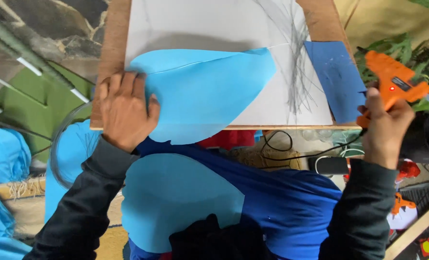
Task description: The person sits on the floor and assembles light blue scalloped fabric pieces by inserting thin wires and securing them with a hot glue gun. The person folds the fabric over the wires and presses the edges to bond them, repeating the process for multiple pieces.
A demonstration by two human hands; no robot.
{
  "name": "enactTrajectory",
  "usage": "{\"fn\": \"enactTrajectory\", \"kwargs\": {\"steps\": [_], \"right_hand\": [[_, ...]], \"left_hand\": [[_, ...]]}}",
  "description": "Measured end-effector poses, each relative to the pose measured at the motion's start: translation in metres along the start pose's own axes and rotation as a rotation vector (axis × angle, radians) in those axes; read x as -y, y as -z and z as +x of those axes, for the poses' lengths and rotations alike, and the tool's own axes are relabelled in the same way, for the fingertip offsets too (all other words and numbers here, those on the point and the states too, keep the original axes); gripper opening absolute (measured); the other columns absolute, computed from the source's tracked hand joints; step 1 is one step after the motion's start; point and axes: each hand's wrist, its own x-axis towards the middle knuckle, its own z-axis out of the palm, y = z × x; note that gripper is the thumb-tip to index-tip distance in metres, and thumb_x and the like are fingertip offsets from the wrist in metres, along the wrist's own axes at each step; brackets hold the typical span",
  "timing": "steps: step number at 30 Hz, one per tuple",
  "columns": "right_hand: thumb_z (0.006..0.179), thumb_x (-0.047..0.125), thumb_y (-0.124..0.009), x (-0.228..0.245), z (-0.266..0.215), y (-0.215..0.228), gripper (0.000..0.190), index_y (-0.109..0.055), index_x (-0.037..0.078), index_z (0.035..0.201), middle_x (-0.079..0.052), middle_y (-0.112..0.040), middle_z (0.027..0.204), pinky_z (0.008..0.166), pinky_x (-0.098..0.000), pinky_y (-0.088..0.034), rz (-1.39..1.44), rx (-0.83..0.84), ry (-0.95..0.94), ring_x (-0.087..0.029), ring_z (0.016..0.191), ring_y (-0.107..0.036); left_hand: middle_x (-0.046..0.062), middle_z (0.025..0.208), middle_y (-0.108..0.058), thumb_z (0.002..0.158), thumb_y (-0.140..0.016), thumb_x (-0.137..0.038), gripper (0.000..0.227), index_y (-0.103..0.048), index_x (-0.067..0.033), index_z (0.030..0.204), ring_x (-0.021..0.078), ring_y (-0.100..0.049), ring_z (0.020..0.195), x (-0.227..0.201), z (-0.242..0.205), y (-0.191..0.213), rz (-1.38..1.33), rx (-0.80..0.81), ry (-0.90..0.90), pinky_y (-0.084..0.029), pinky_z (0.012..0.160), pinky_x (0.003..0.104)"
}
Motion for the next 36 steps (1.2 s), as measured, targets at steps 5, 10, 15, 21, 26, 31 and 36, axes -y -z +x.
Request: {"fn": "enactTrajectory", "kwargs": {"steps": [5,10,15,21,26,31,36], "right_hand": [[0.096,0.015,-0.051,0.056,-0.033,-0.016,0.022,-0.050,0.010,0.118,0.007,-0.055,0.110,0.072,-0.0125,-0.048,0.121,0.185,-0.003,0.001,0.080,-0.050],[0.097,0.001,-0.051,0.099,-0.058,-0.058,0.023,-0.043,-0.005,0.118,-0.011,-0.051,0.088,0.063,-0.0226,-0.048,-0.049,0.439,0.139,-0.016,0.071,-0.054],[0.083,-0.005,-0.052,0.137,-0.073,-0.124,0.024,-0.050,-0.007,0.107,-0.015,-0.059,0.096,0.053,-0.0231,-0.048,-0.139,0.706,0.205,-0.017,0.065,-0.056],[0.083,0.000,-0.058,0.145,-0.071,-0.178,0.016,-0.058,-0.007,0.097,-0.008,-0.059,0.073,0.047,-0.0211,-0.042,-0.205,0.849,0.247,-0.012,0.053,-0.050],[0.081,0.000,-0.058,0.148,-0.071,-0.197,0.012,-0.059,-0.005,0.092,-0.007,-0.056,0.063,0.046,-0.0216,-0.042,-0.246,0.907,0.173,-0.012,0.049,-0.049],[0.081,0.004,-0.061,0.151,-0.074,-0.215,0.014,-0.059,-0.004,0.092,-0.005,-0.053,0.058,0.043,-0.0210,-0.040,-0.311,0.922,0.226,-0.011,0.046,-0.048],[0.084,0.006,-0.061,0.157,-0.076,-0.226,0.011,-0.056,-0.004,0.084,-0.005,-0.051,0.054,0.041,-0.0216,-0.038,-0.392,0.901,0.265,-0.011,0.043,-0.045]], "left_hand": [[0.013,0.103,-0.049,0.076,-0.053,-0.022,0.033,-0.060,0.0019,0.098,0.0271,-0.043,0.090,0.009,-0.009,-0.010,-0.002,0.010,0.042,-0.033,0.080,0.038],[0.013,0.104,-0.048,0.074,-0.054,-0.017,0.030,-0.060,0.0034,0.095,0.0286,-0.042,0.093,0.011,-0.008,-0.011,-0.150,-0.014,0.105,-0.032,0.081,0.038],[0.014,0.109,-0.047,0.072,-0.054,-0.016,0.031,-0.061,0.0044,0.094,0.0288,-0.041,0.093,0.009,-0.009,-0.008,-0.195,-0.027,0.134,-0.032,0.078,0.039],[0.013,0.103,-0.050,0.074,-0.053,-0.020,0.033,-0.061,0.0045,0.094,0.0282,-0.041,0.091,0.008,-0.011,-0.005,-0.129,-0.021,0.148,-0.031,0.077,0.040],[0.015,0.109,-0.055,0.075,-0.053,-0.022,0.036,-0.059,0.0039,0.100,0.0264,-0.044,0.094,0.016,-0.015,0.000,-0.156,-0.011,0.090,-0.030,0.087,0.040],[0.016,0.111,-0.054,0.076,-0.053,-0.022,0.038,-0.058,0.0048,0.104,0.0270,-0.044,0.098,0.017,-0.016,0.001,-0.201,-0.005,0.109,-0.031,0.088,0.040],[0.015,0.113,-0.052,0.076,-0.053,-0.022,0.039,-0.057,0.0043,0.105,0.0266,-0.043,0.100,0.017,-0.018,0.000,-0.194,0.016,0.115,-0.032,0.087,0.039]]}}
